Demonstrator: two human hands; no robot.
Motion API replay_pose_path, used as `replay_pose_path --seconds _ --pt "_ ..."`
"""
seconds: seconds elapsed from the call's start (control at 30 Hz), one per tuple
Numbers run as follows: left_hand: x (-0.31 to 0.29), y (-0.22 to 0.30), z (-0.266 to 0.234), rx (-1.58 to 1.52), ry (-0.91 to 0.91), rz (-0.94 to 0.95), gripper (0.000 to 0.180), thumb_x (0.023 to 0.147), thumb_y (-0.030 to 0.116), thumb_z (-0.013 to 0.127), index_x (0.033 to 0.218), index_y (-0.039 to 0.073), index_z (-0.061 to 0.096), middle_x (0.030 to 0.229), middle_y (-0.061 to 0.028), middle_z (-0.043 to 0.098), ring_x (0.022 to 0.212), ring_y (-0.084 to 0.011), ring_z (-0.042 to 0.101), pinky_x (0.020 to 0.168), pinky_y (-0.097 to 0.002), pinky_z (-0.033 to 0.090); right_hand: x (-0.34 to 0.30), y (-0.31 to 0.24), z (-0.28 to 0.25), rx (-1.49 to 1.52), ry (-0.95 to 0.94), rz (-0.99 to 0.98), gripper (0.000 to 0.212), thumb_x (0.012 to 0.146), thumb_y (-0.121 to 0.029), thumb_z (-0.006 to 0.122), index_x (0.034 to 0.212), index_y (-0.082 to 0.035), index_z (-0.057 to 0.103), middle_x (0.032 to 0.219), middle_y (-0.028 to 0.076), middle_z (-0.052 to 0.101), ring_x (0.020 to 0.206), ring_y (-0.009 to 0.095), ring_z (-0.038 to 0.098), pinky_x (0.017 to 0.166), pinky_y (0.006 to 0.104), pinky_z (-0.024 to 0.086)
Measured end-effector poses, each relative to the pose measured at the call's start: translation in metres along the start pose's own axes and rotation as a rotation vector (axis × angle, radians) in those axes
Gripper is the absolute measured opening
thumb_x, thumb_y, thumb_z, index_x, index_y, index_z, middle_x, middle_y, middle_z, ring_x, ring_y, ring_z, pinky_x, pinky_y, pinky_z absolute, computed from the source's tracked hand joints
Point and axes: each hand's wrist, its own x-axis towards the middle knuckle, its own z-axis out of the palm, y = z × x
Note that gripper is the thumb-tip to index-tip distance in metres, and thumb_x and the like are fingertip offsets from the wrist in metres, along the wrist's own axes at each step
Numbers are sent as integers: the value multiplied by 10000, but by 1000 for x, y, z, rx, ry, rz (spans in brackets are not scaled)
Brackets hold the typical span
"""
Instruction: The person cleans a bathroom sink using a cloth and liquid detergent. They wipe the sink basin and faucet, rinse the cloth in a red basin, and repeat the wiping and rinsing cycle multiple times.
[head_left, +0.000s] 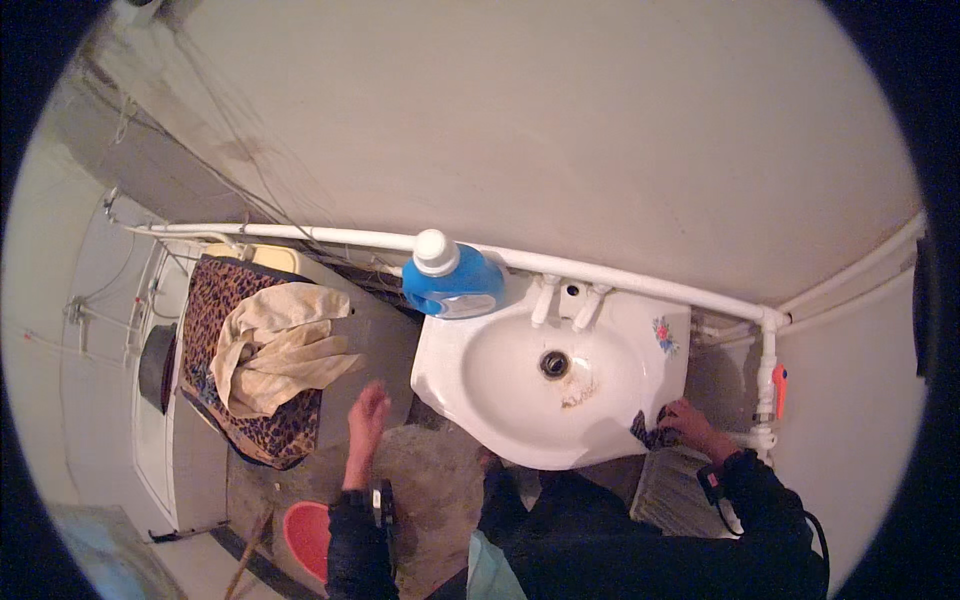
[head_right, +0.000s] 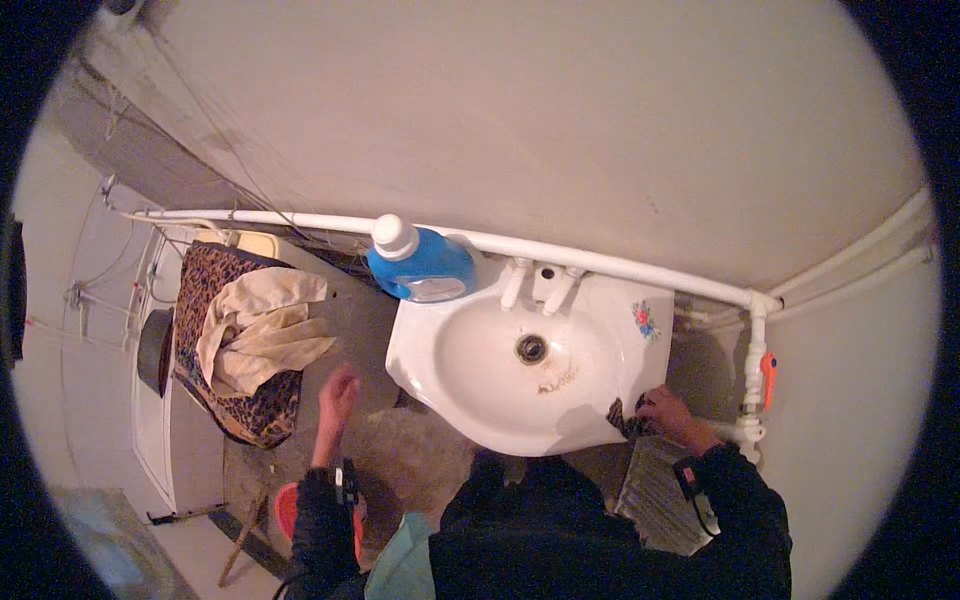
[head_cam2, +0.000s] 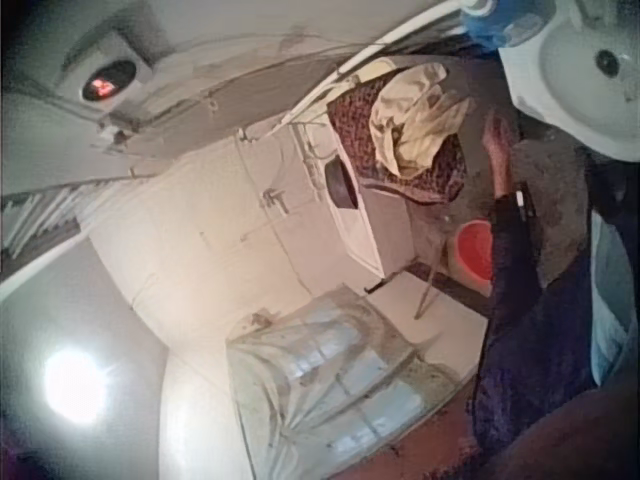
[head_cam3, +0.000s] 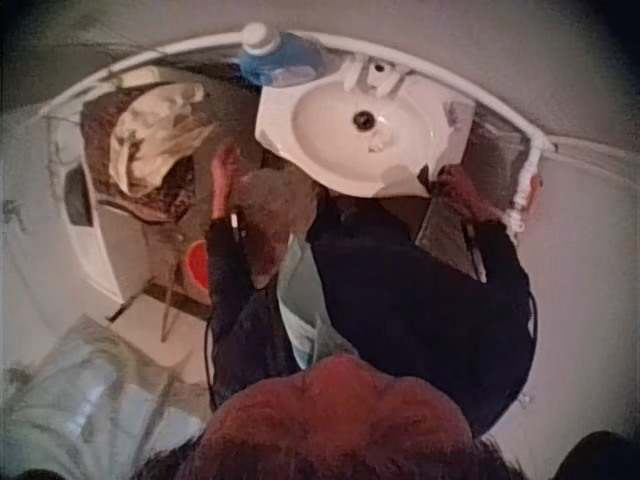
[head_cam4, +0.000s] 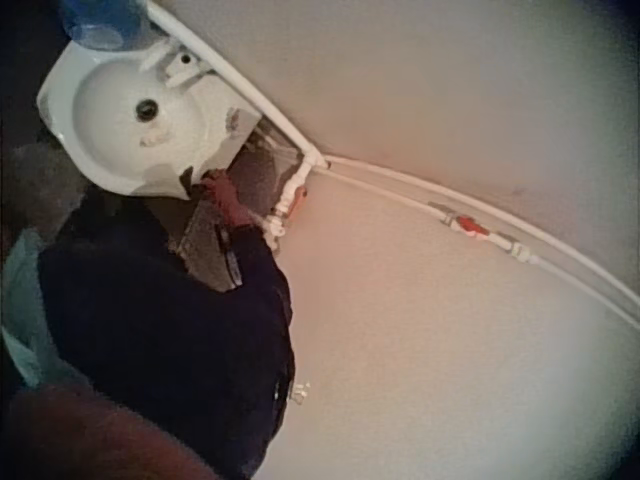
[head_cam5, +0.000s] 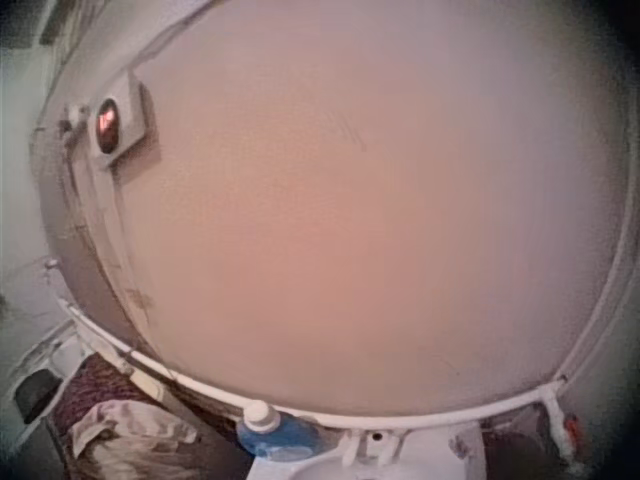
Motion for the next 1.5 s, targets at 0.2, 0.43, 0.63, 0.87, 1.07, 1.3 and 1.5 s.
replay_pose_path --seconds 0.2,0.43,0.63,0.87,1.07,1.3,1.5 --pt "95 131 17 -180 36 255 602 767 47 678 1313 73 428 1183 -110 560 1070 -182 547 898 -317 445 -7 12 -8 53 72 86 309 603 -145 746 888 -166 629 950 69 537 954 296 492 820 408 422" --pt "164 153 44 253 18 426 700 627 -62 612 1288 90 441 1227 -182 521 1150 -358 483 973 -392 402 -47 12 22 140 75 191 371 616 -158 758 962 -171 626 1005 98 521 1004 316 476 864 417 393" --pt "174 127 49 155 -167 323 726 623 3 687 1288 111 417 1174 -170 575 1130 -293 540 927 -369 441 -88 -18 32 220 190 338 310 639 -189 739 926 -139 633 938 94 529 973 325 481 842 414 391" --pt "110 116 63 -210 -212 211 772 562 0 708 1276 37 417 1146 -110 555 1048 -223 531 932 -346 405 -82 -53 40 265 277 443 273 627 -141 724 884 -130 635 887 85 539 914 316 493 833 413 395" --pt "76 133 73 -415 -163 57 733 549 -9 613 1258 4 427 1134 -106 538 1028 -221 527 920 -336 405 -83 -57 41 305 306 481 286 617 -146 737 884 -136 636 883 67 544 918 300 506 825 401 414" --pt "29 163 83 -242 -472 -67 829 509 -24 643 1298 -45 391 1177 -113 537 1099 -221 517 976 -336 378 -100 -45 51 332 349 460 300 611 -180 749 889 -136 645 878 72 552 921 297 510 817 400 413" --pt "4 205 120 -348 -694 23 809 528 1 652 1297 -31 401 1171 -110 539 1094 -215 519 983 -327 371 -114 -43 57 364 345 440 291 617 -196 754 885 -139 655 872 66 580 922 287 531 823 404 408"
